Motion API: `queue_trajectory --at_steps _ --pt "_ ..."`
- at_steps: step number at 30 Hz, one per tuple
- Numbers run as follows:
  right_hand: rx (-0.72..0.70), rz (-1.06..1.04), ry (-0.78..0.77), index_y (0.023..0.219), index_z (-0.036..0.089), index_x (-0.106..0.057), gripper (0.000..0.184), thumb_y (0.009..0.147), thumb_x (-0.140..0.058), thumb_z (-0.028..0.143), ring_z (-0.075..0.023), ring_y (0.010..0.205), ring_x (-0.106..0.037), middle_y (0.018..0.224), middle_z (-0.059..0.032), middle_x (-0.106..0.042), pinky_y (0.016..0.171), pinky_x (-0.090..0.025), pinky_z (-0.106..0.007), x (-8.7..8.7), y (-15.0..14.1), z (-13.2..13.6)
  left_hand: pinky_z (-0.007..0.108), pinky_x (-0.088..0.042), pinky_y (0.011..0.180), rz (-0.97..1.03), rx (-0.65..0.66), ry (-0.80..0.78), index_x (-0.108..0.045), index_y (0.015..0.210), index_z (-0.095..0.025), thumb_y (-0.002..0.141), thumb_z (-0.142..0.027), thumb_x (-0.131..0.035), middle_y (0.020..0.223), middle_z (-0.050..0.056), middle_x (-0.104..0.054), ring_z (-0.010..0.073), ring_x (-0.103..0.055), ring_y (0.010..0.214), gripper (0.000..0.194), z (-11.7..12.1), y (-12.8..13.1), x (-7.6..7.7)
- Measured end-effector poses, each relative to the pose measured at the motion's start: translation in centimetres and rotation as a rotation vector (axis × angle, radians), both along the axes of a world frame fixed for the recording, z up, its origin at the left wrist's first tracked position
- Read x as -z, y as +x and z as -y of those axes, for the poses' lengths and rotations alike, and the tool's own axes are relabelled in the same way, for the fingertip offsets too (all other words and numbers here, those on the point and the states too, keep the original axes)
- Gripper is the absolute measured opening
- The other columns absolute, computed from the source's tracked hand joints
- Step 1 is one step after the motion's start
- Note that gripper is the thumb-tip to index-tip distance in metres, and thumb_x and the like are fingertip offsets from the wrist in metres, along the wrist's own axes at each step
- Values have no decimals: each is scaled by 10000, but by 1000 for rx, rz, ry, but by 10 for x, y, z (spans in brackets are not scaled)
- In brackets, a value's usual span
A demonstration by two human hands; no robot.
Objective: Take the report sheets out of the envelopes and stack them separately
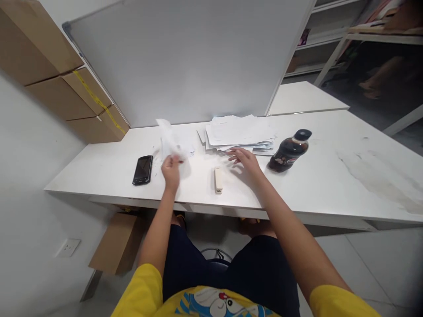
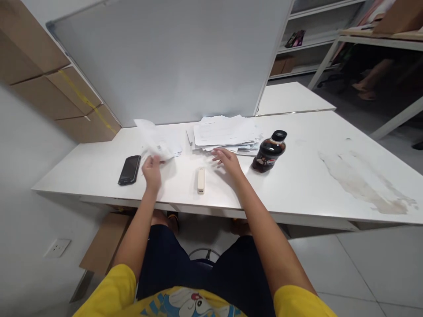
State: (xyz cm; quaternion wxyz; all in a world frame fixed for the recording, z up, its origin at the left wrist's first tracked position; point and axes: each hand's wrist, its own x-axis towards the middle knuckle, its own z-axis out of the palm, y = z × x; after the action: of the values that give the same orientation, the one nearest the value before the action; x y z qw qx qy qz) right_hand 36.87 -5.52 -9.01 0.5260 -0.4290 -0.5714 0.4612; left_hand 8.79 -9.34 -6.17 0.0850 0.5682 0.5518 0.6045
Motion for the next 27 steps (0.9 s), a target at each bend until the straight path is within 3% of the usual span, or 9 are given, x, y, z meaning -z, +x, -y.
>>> queue_trajectory --at_steps 4,6,8,10,13,16,18,21,27 --pt "-600 -324 -159 1305 265 -558 819 667 -605 777 -309 1080 -649 1258 -144 -654 831 -537 -495 -20 6 21 454 -503 978 -615 209 -18 -681 962 -196 978 -312 -467 1053 114 -730 278 -609 1200 243 32 69 -8" --pt "-701 -362 -197 1302 264 -554 863 600 -689 747 -319 1085 -647 1247 -143 -655 847 -534 -520 -21 11 24 494 -454 1055 -758 260 -44 -671 1096 -178 977 -288 -461 1272 139 -659 299 -464 1370 265 34 91 -7" --pt "-600 -382 -235 1201 261 -598 690 648 -716 657 -280 986 -675 1123 -106 -700 826 -549 -485 -16 11 20 490 -431 1092 -801 378 -80 -640 1207 -181 976 -329 -468 1392 134 -582 291 -388 1426 324 26 99 -3" --pt "-371 -376 -281 1052 249 -631 437 714 -713 514 -237 838 -683 955 -61 -721 758 -566 -430 -6 7 10 469 -421 1109 -781 504 -102 -636 1240 -219 983 -370 -451 1408 101 -575 258 -384 1431 351 10 90 1" --pt "-81 -354 -324 921 228 -638 253 683 -681 304 -241 755 -672 822 -46 -718 680 -569 -406 8 -2 -6 467 -374 1137 -708 432 -123 -637 1244 -246 1005 -320 -374 1398 75 -588 216 -377 1436 363 -22 51 5" --pt "-22 -357 -347 909 214 -644 290 620 -618 206 -281 834 -689 832 -61 -733 715 -578 -430 13 -7 -16 523 -299 1152 -722 93 -317 -571 1325 -201 950 -282 -484 1455 126 -523 281 -345 1446 393 -51 3 9" --pt "-7 -378 -350 962 218 -638 359 607 -596 184 -287 874 -692 876 -58 -741 743 -583 -436 13 -9 -17 517 -325 1117 -789 -8 -472 -556 1341 -192 908 -341 -565 1441 152 -527 318 -417 1385 458 -63 -21 13" --pt "59 -389 -323 1079 243 -601 490 596 -582 162 -267 893 -687 949 -41 -737 762 -587 -419 11 -10 -17 470 -402 1023 -872 -93 -511 -619 1277 -206 918 -380 -532 1316 147 -603 324 -518 1234 408 -69 -36 17" --pt "44 -313 -314 1237 259 -541 650 594 -547 169 -257 824 -677 975 -46 -718 730 -580 -423 10 -11 -20 452 -431 957 -926 -141 -467 -688 1148 -218 935 -377 -481 1179 141 -629 318 -537 1141 337 -65 -31 17"
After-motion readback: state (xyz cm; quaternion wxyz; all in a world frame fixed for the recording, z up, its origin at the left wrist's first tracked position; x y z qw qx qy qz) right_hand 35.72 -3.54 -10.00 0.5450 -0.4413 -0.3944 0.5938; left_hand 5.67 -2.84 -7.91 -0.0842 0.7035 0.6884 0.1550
